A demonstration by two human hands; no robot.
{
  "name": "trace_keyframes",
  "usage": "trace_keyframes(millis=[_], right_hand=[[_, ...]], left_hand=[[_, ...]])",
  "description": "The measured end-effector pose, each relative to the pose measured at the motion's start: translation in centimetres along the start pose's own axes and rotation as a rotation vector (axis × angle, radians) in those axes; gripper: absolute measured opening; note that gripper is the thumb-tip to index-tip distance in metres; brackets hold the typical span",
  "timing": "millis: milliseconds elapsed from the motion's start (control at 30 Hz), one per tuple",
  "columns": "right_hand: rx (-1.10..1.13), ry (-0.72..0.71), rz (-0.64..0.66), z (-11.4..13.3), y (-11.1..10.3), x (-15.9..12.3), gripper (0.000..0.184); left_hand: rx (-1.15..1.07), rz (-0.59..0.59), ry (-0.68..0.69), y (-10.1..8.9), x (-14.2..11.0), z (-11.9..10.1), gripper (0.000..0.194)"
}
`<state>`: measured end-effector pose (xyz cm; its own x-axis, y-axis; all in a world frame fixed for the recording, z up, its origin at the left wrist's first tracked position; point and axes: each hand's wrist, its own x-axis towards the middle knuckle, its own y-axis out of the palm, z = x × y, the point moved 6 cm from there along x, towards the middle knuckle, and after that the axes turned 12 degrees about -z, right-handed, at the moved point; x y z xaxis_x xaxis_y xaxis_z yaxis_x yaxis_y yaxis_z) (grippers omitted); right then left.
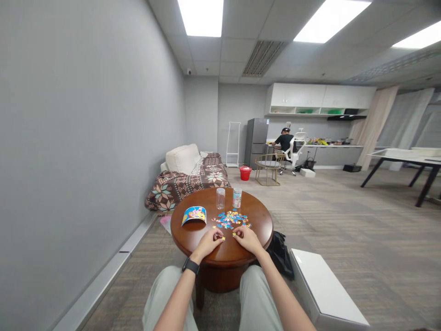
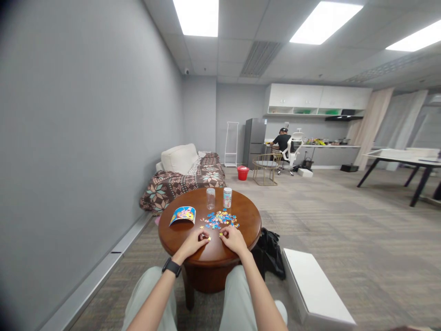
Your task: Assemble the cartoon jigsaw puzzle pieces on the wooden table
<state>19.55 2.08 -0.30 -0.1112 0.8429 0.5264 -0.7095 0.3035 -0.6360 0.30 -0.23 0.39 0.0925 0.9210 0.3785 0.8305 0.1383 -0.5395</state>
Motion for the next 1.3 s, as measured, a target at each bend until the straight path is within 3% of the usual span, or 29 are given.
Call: trace_keyframes(millis=[333,600,767,900,1067,1300], right_hand=[[0.013,-0.019,-0.007,-0.1,0.2,0.0,0.013],[0.039,-0.046,0.015,0.2,0.2,-0.2,0.013],[0.028,-0.043,0.019,0.3,0.2,-0.3,0.015],[0.023,-0.041,0.008,0.3,0.1,-0.4,0.016],[0.037,-0.015,-0.003,0.3,-0.1,-0.4,0.017],[0.095,0.02,-0.034,-0.4,0.1,-0.7,0.02]], left_hand=[[0.112,0.074,0.051,0.3,0.7,0.3,0.01],[0.316,0.124,0.241,0.3,1.7,-1.2,0.02],[0.426,0.151,0.375,1.2,3.1,-2.3,0.017],[0.506,0.064,0.443,1.6,5.4,-3.3,0.018],[0.602,-0.11,0.427,1.8,8.1,-3.4,0.02],[0.677,-0.193,0.381,2.6,7.4,-2.2,0.016]])
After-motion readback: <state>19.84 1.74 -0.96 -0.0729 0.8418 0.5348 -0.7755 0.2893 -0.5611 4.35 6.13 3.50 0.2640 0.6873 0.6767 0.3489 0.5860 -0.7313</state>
